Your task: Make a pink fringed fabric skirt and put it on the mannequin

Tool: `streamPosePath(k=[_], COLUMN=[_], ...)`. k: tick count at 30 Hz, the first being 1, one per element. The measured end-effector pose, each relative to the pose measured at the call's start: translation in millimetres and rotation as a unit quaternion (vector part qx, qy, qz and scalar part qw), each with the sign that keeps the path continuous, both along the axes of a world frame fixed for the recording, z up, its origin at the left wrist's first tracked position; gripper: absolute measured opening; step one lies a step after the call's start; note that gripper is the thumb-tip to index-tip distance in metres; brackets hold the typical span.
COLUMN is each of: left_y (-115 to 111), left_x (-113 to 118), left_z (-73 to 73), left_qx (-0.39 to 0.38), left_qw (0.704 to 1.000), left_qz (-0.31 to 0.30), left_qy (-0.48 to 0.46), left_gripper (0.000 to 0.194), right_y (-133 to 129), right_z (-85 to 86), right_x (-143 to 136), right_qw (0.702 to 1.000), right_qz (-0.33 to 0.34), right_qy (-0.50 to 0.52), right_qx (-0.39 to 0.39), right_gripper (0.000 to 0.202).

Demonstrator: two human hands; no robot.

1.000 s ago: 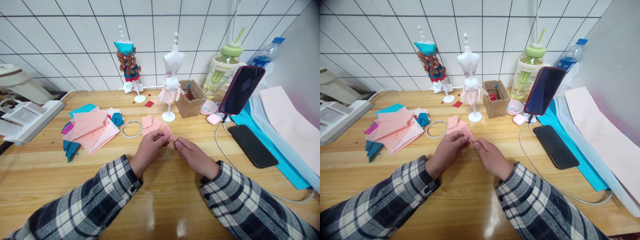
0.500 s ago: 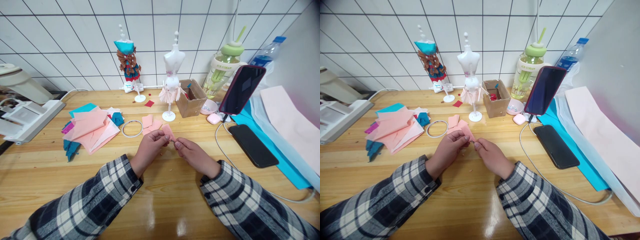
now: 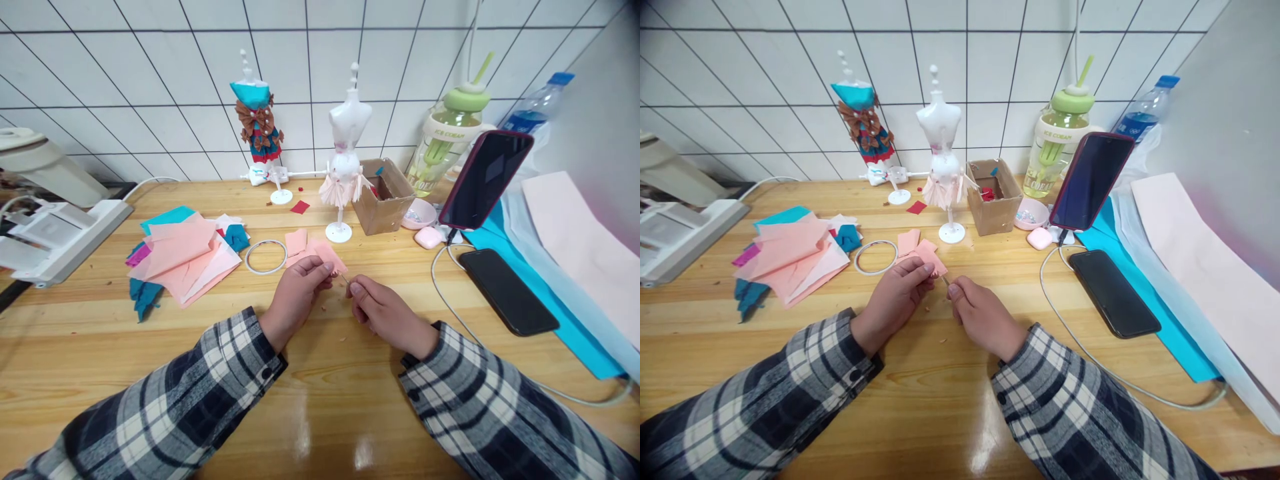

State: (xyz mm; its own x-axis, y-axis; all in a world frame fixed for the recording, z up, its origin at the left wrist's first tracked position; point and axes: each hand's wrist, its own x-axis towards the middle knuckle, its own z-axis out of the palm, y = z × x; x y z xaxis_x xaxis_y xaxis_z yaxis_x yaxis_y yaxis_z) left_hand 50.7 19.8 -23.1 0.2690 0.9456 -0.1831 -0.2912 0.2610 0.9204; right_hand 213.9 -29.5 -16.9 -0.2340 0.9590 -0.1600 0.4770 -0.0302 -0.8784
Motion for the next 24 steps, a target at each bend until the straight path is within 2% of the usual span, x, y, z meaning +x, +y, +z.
streamPosePath(k=[10, 24], left_y=[0.0, -0.9], left_x=[-1.7, -1.7], left_z=[0.4, 1.3], left_qx=[-0.011, 0.014], left_qw=[0.999, 0.998], left_qz=[-0.036, -0.048], left_qy=[0.015, 0.04], left_gripper=[0.016, 0.018], right_y=[1.4, 3.8], right_z=[5.5, 2.2], right_x=[0.5, 2.8], right_qw=[1.0, 0.999], right_qz=[0.002, -0.006], right_qy=[0.006, 0.04], right_qx=[0.019, 0.0], right_gripper=[0.035, 0.032])
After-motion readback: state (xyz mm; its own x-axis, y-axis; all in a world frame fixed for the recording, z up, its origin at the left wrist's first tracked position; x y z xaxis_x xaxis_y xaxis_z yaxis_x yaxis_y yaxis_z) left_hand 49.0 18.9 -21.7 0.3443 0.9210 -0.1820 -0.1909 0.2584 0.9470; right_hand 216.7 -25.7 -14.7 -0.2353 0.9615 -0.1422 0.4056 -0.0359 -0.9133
